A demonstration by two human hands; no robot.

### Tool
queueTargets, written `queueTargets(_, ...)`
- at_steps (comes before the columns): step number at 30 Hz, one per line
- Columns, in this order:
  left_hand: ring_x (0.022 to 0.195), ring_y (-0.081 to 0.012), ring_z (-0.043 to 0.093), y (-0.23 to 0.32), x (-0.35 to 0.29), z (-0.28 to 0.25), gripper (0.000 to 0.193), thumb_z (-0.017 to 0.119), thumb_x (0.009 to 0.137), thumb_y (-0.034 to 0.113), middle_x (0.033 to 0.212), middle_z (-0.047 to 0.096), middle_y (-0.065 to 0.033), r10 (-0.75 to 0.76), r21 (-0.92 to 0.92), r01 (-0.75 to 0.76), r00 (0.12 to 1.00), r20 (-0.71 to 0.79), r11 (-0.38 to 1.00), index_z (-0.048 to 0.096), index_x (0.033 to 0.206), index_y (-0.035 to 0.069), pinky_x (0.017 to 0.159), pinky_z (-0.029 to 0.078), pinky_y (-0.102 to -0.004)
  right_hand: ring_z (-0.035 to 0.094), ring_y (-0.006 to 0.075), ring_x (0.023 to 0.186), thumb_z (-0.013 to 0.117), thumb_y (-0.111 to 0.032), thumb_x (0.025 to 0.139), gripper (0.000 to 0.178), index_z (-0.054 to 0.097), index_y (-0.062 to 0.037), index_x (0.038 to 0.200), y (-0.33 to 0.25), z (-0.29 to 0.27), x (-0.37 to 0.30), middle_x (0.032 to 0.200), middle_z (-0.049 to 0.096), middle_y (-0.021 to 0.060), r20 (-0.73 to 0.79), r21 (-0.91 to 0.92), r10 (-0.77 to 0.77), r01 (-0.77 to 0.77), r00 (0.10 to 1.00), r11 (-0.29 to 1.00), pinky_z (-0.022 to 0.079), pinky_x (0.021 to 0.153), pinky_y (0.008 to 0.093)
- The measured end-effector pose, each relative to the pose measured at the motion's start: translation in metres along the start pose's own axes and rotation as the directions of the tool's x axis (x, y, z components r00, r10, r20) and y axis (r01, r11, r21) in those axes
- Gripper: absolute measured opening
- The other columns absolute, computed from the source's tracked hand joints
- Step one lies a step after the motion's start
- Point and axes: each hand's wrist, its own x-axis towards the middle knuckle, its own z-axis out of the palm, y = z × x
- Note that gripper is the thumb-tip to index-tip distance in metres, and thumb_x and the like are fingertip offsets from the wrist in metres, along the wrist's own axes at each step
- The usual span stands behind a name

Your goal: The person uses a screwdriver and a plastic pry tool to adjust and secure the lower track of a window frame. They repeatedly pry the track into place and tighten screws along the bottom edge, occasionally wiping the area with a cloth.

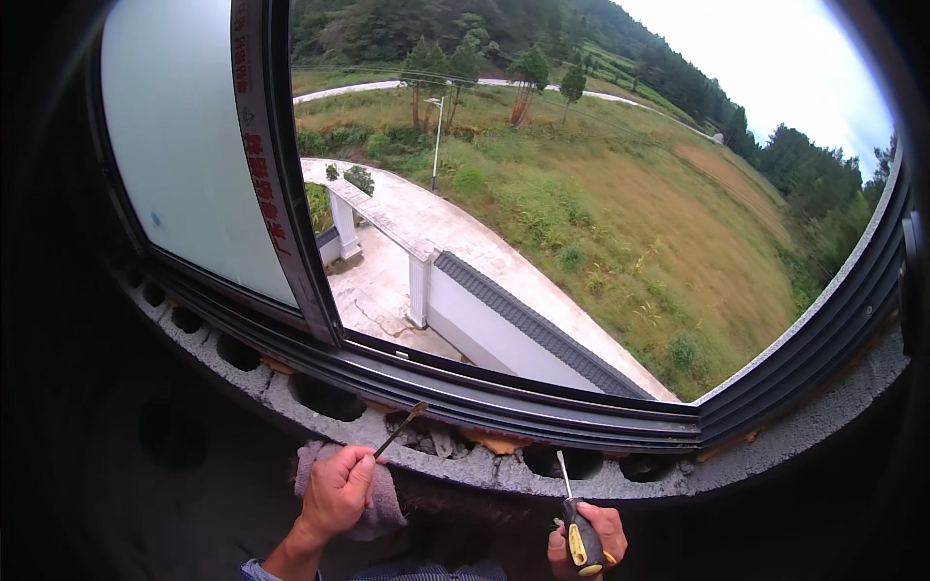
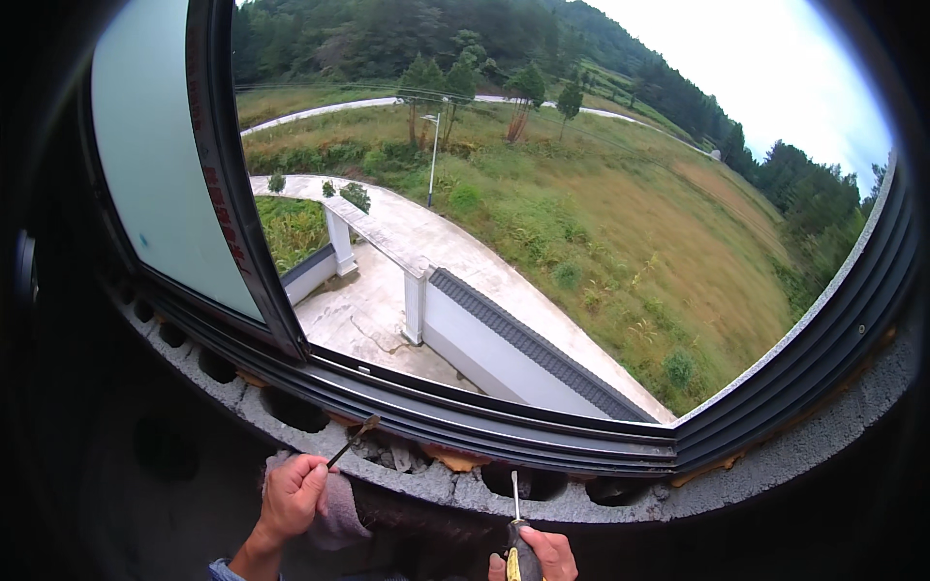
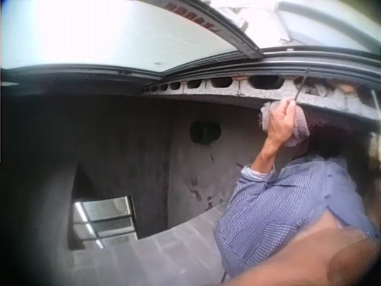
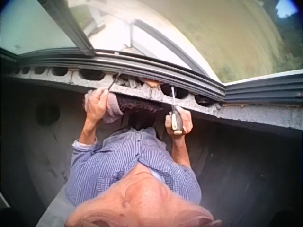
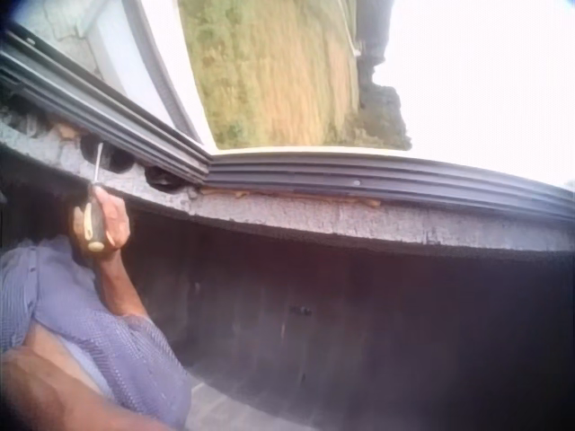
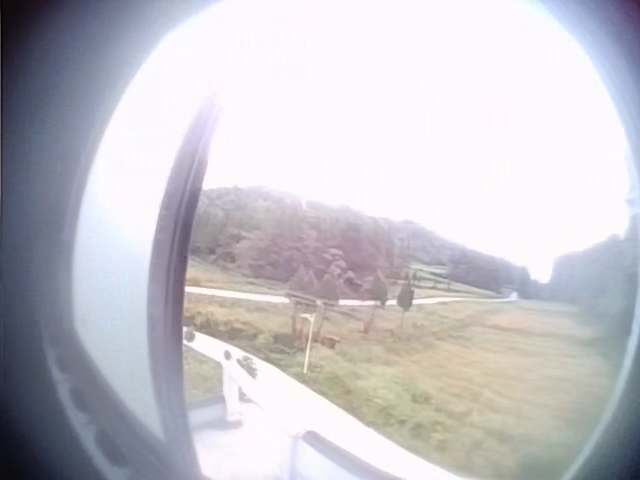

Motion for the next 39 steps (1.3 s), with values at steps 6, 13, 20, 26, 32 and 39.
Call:
queueTargets(6,0.056,-0.0068,0.059,0.006,-0.02,-0.003,0.022,0.057,0.111,0.012,0.067,0.064,-0.0015,0.024,-0.015,-0.025,0.999,-0.036,1.0,0.072,0.111,-0.003,0.053,0.048,-0.0258,0.07,0.0278,0.074,0.085,-0.021,0.087,0.041,0.073,0.0065,0.114,-0.019,-0.003,0.0,0.088,0.074,0.0134,-0.006,0.018,-0.047,0.047,0.999,0.999,0.059,0.068,0.0389)
queueTargets(13,0.057,-0.0066,0.059,0.001,-0.078,0.001,0.026,0.056,0.112,0.017,0.066,0.063,-0.0011,-0.086,-0.102,0.077,0.992,-0.09,0.992,0.072,0.111,-0.003,0.054,0.049,-0.026,0.071,0.0302,0.076,0.084,-0.025,0.089,0.044,0.072,0.0071,0.116,-0.031,-0.022,-0.028,0.093,0.075,0.0177,0.05,0.177,-0.021,0.012,0.999,0.984,0.06,0.071,0.0394)
queueTargets(20,0.055,-0.0079,0.061,-0.002,-0.143,0.029,0.025,0.055,0.113,0.018,0.065,0.062,-0.0004,-0.158,-0.016,0.158,0.987,0.0,0.987,0.069,0.114,-0.002,0.056,0.052,-0.0285,0.071,0.0353,0.082,0.079,-0.021,0.095,0.037,0.072,0.0094,0.115,-0.018,-0.047,-0.101,0.103,0.075,0.021,0.107,0.275,0.078,-0.105,0.991,0.956,0.059,0.075,0.043)
queueTargets(26,0.055,-0.0086,0.061,-0.001,-0.19,0.032,0.024,0.054,0.112,0.019,0.065,0.061,0.0,-0.2,-0.002,0.2,0.979,-0.036,0.98,0.067,0.115,-0.002,0.056,0.052,-0.0291,0.071,0.0318,0.083,0.082,-0.02,0.092,0.039,0.072,0.0059,0.118,-0.044,-0.055,-0.109,0.1,0.074,0.0183,0.205,0.37,0.076,-0.149,0.976,0.917,0.058,0.076,0.0405)
queueTargets(32,0.056,-0.008,0.061,-0.001,-0.206,0.025,0.024,0.054,0.112,0.019,0.065,0.062,-0.0002,-0.226,-0.035,0.224,0.971,-0.081,0.974,0.068,0.113,-0.001,0.056,0.051,-0.0275,0.071,0.032,0.082,0.083,-0.024,0.093,0.038,0.073,0.0044,0.116,-0.053,-0.047,-0.104,0.1,0.076,0.0168,0.244,0.389,-0.016,-0.083,0.97,0.917,0.058,0.074,0.0416)
queueTargets(39,0.056,-0.0079,0.061,-0.004,-0.199,0.0,0.024,0.054,0.112,0.018,0.066,0.063,-0.0008,-0.211,-0.036,0.208,0.97,-0.118,0.977,0.069,0.112,-0.001,0.055,0.05,-0.0262,0.069,0.0293,0.078,0.085,-0.028,0.093,0.039,0.075,0.0026,0.116,-0.07,-0.034,-0.104,0.096,0.074,0.0137,0.281,0.406,0.036,-0.152,0.959,0.901,0.056,0.071,0.0385)
